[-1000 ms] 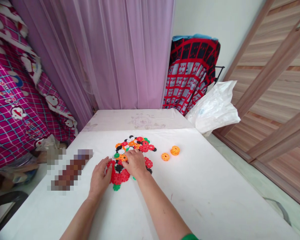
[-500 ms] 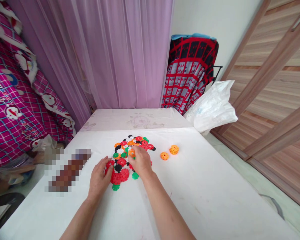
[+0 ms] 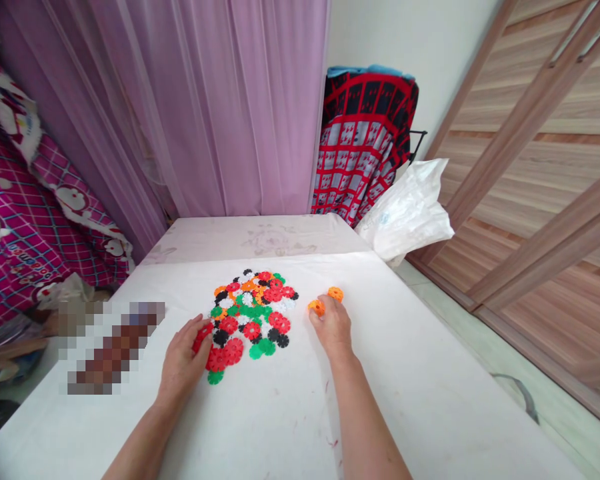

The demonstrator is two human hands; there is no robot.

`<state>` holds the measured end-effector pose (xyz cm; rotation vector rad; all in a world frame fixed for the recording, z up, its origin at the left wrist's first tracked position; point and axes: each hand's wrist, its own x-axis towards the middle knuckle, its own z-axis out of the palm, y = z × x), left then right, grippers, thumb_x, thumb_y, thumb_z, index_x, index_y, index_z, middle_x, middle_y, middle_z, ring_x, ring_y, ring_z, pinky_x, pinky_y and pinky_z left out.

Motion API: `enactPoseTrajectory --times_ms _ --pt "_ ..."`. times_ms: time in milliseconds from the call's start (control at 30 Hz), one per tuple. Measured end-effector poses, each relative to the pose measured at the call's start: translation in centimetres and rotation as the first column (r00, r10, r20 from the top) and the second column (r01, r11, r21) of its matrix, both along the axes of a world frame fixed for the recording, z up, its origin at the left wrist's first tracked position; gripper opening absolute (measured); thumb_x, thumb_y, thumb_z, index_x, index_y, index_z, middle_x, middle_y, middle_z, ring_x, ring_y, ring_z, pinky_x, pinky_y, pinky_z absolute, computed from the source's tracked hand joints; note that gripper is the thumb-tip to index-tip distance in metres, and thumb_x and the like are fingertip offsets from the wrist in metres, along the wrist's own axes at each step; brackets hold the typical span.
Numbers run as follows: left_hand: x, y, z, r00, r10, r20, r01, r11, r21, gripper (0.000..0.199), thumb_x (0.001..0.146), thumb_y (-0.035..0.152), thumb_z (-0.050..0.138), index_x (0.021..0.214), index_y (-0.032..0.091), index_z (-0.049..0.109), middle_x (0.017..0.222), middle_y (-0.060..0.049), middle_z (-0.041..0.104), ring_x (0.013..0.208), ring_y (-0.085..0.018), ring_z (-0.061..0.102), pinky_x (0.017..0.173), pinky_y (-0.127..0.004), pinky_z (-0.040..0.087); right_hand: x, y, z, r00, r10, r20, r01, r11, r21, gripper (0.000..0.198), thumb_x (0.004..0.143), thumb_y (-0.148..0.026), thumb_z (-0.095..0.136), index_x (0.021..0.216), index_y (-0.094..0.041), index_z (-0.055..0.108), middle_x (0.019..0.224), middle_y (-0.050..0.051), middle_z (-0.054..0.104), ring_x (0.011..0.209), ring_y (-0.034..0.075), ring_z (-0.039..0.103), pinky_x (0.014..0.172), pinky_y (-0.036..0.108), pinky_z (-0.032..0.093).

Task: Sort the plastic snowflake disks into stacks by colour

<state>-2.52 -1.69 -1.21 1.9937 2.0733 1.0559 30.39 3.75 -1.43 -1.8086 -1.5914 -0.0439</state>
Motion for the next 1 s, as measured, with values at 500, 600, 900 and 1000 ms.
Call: enactPoseTrajectory --times_ms 500,600,900,1000 --pt "-0.1 0.0 0.1 1.0 -0.014 0.011 0.013 1.0 0.012 0.041 0.087 0.04 0.042 0.113 0.021 0.066 0.13 -0.011 0.063 0.125 -0.031 0.054 0.106 -0.054 0.041 -0.4 -0.3 0.1 0.997 0.045 0.057 -0.04 0.994 -0.098 0.031 0.081 -0.028 0.056 0.109 -0.02 0.064 0.107 0.008 0.066 0.099 0.022 0.059 0.087 0.032 0.046" --pt "0.0 -0.1 0.1 1.0 -0.013 0.015 0.013 1.0 0.006 0.041 0.087 0.04 0.042 0.113 0.02 0.066 0.131 -0.012 0.062 0.124 -0.032 0.055 0.106 -0.054 0.041 -0.4 -0.2 -0.2 0.997 0.041 0.058 -0.034 0.993 -0.117 0.034 0.081 -0.029 0.056 0.112 -0.019 0.064 0.111 0.01 0.065 0.101 0.023 0.059 0.088 0.033 0.046" --pt "0.2 0.1 0.3 1.0 -0.023 -0.006 0.022 0.999 -0.046 0.04 0.09 0.039 0.041 0.118 0.022 0.065 0.133 -0.011 0.061 0.126 -0.029 0.054 0.108 -0.054 0.039 -1.4 -0.9 0.8 0.988 0.133 0.083 -0.141 0.985 0.098 0.032 0.083 -0.031 0.053 0.109 -0.019 0.067 0.114 0.011 0.065 0.107 0.026 0.057 0.096 0.04 0.045" --pt "0.1 -0.3 0.3 0.994 -0.099 -0.042 0.095 0.992 -0.087 0.045 0.091 0.043 0.042 0.125 0.022 0.062 0.138 -0.011 0.057 0.131 -0.031 0.048 0.109 -0.055 0.036 -3.5 -2.3 1.5 0.956 0.282 0.077 -0.288 0.954 0.081 0.025 0.089 -0.029 0.049 0.102 -0.023 0.07 0.108 0.007 0.067 0.101 0.022 0.059 0.093 0.036 0.046"
